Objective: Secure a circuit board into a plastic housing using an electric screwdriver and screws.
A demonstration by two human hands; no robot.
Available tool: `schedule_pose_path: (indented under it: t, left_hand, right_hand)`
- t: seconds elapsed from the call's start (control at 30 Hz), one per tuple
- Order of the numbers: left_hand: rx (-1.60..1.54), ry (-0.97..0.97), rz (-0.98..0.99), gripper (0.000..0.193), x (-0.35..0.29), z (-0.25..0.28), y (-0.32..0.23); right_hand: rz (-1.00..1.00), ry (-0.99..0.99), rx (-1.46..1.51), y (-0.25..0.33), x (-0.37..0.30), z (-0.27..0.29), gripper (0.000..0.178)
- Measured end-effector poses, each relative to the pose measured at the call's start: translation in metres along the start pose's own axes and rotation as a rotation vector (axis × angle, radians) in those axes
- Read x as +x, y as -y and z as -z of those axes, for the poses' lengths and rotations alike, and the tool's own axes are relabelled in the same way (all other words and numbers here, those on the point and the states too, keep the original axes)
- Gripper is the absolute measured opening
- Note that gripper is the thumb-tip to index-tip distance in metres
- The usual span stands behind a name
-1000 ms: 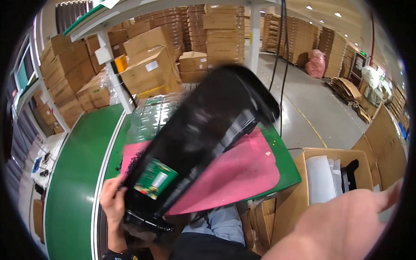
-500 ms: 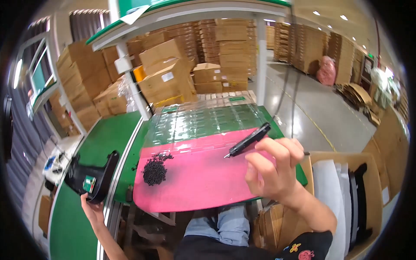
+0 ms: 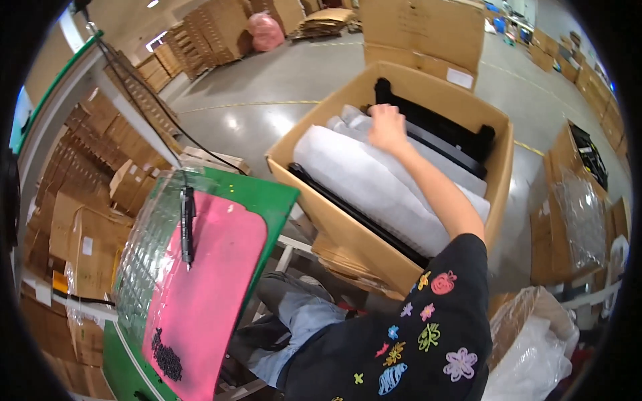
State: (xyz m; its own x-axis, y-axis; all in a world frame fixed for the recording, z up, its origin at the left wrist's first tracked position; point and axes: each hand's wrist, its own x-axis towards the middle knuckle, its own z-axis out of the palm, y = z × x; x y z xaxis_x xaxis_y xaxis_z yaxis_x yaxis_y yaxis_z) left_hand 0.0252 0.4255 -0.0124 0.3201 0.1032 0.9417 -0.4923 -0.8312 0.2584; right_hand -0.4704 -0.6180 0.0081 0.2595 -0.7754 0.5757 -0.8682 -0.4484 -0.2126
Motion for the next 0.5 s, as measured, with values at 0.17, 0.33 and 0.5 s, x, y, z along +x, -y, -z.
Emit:
schedule_pose_path:
  t: [0.17,0.33,0.5]
  left_hand:
    - [-0.254,0.246,-0.023,0.032,0.019,-0.048,-0.129]
    - [-0.492,0.456,0.779,0.033,0.022,-0.1,-0.199]
    - [-0.68,0.75,0.379,0.008,0.014,-0.144,-0.375]
  right_hand:
    - [-0.454,0.168,-0.255,-0.14,-0.049,-0.027,0.045]
    - [-0.489,0.352,-0.238,-0.139,-0.059,-0.023,0.051]
    - [-0.287,0.29,-0.181,-0.179,-0.02,0.017,0.061]
